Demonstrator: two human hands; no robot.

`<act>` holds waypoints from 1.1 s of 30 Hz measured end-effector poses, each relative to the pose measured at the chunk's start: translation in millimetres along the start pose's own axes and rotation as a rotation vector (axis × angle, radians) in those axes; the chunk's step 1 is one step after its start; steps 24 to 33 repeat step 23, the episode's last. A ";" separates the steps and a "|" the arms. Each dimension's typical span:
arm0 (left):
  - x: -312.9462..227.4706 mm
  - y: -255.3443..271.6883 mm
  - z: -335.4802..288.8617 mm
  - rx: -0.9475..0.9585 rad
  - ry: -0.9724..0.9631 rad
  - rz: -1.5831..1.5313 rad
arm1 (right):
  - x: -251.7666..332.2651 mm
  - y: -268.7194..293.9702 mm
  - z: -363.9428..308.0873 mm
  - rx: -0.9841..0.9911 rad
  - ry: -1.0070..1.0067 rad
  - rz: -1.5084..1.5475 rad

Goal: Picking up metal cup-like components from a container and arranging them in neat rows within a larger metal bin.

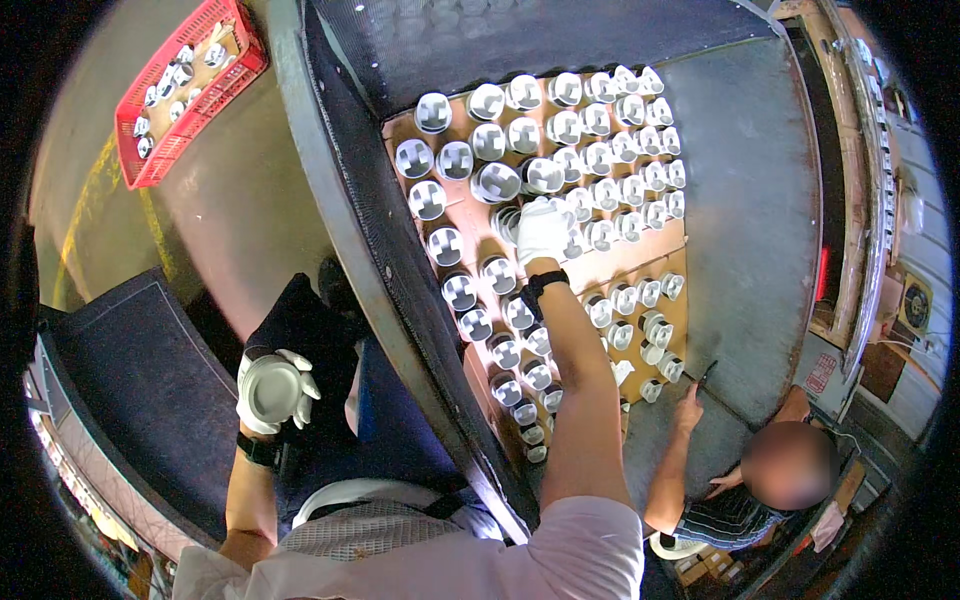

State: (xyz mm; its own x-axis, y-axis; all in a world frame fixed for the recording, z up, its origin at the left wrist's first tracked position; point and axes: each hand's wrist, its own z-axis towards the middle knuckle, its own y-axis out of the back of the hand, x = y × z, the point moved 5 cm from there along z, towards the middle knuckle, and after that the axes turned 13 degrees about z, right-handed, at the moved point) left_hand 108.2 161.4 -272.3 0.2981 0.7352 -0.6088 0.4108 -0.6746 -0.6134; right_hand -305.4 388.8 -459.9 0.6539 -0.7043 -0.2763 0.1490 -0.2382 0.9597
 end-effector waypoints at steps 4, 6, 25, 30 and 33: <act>-0.7 -3.3 2.5 -0.028 -0.030 0.054 | -3.0 3.6 -2.1 -0.051 -0.001 0.213; -2.5 -7.2 4.8 -0.065 -0.028 0.061 | 3.4 18.0 -4.4 0.052 0.042 0.208; -16.8 2.0 32.4 0.023 0.274 -0.056 | -49.8 -60.0 -20.9 0.600 -0.122 0.399; -16.8 2.0 32.4 0.023 0.274 -0.056 | -49.8 -60.0 -20.9 0.600 -0.122 0.399; -16.8 2.0 32.4 0.023 0.274 -0.056 | -49.8 -60.0 -20.9 0.600 -0.122 0.399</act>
